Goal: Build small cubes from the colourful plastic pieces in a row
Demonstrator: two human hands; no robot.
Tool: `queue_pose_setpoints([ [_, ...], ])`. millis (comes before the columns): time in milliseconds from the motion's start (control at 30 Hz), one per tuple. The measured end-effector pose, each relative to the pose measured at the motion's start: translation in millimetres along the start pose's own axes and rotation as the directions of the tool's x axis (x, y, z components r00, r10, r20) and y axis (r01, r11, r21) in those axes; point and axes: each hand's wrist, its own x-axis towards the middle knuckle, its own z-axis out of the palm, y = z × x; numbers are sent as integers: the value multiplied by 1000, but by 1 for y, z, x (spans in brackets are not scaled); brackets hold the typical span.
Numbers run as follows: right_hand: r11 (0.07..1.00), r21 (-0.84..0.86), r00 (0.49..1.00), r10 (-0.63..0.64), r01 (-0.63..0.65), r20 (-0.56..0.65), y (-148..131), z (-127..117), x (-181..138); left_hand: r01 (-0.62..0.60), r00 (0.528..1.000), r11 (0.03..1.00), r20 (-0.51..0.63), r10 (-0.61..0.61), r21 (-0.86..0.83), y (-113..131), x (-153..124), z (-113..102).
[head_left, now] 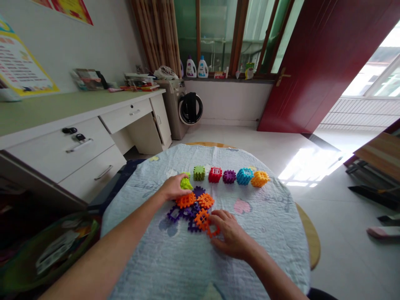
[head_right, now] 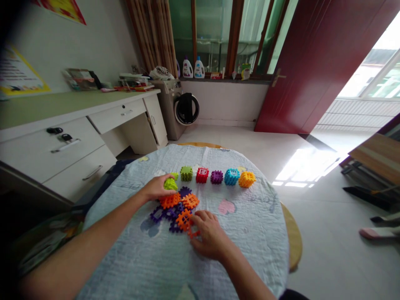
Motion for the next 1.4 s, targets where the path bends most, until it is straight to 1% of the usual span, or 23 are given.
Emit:
queue_pose_setpoints([
  [67,1000,-7,1000,-3,2,-9,0,1,0,-58,997,990,-55,52,-131,15,-21,-3],
  [133,1000,-16,1000,2,-2,-15,-1,2,0,-117,993,967,-56,107,-227,32,-39,-4],
  [233,1000,-25,1000,4,-5,-21,0,3,0,-157,988,944,-49,149,-290,52,-54,0],
  [300,1000,-24,1000,-4,3,-25,1,4,0,-168,985,937,-98,145,-305,57,-58,4],
  [367,1000,-23,999,-5,4,-42,2,6,0,-195,970,930,-201,136,-313,55,-60,8],
  [467,999,-29,996,11,-14,-83,5,8,1,-225,925,930,-365,110,-290,43,-63,11],
  [500,999,-31,995,19,-22,-94,5,9,1,-213,915,936,-393,91,-280,37,-65,12],
  [567,999,-32,994,30,-34,-104,6,10,1,-152,914,951,-405,32,-267,26,-68,11],
  [667,998,-30,993,46,-49,-107,6,9,1,-17,936,970,-346,-70,-243,12,-72,9],
  [700,998,-29,993,49,-53,-106,5,8,1,14,946,973,-312,-88,-232,9,-72,9],
  [767,998,-27,994,56,-59,-98,4,7,1,36,961,979,-261,-88,-201,6,-70,12],
  [833,998,-26,994,61,-64,-90,4,6,2,3,962,987,-270,-47,-162,7,-66,18],
  [900,997,-28,993,70,-73,-91,4,7,3,-62,964,992,-266,30,-113,11,-62,27],
  [933,996,-30,992,75,-79,-98,4,7,3,-96,971,992,-228,74,-87,15,-60,31],
  [1033,996,-31,990,82,-87,-117,6,11,4,-166,985,986,-44,165,-15,33,-57,42],
  [1067,996,-27,989,82,-86,-122,7,13,4,-186,983,983,5,186,4,40,-57,45],
  [1133,996,-10,987,81,-83,-137,10,16,4,-237,970,971,65,235,29,56,-58,47],
  [1200,997,12,984,83,-82,-160,13,16,4,-284,956,958,89,281,30,70,-61,48],
  [1267,996,34,980,90,-86,-175,17,14,4,-295,952,955,93,293,11,80,-64,48],
  [1333,995,51,981,97,-90,-170,19,9,4,-288,953,958,92,288,-21,83,-66,46],
  [1400,995,55,984,94,-87,-154,19,2,3,-256,964,965,63,260,-64,80,-66,41],
])
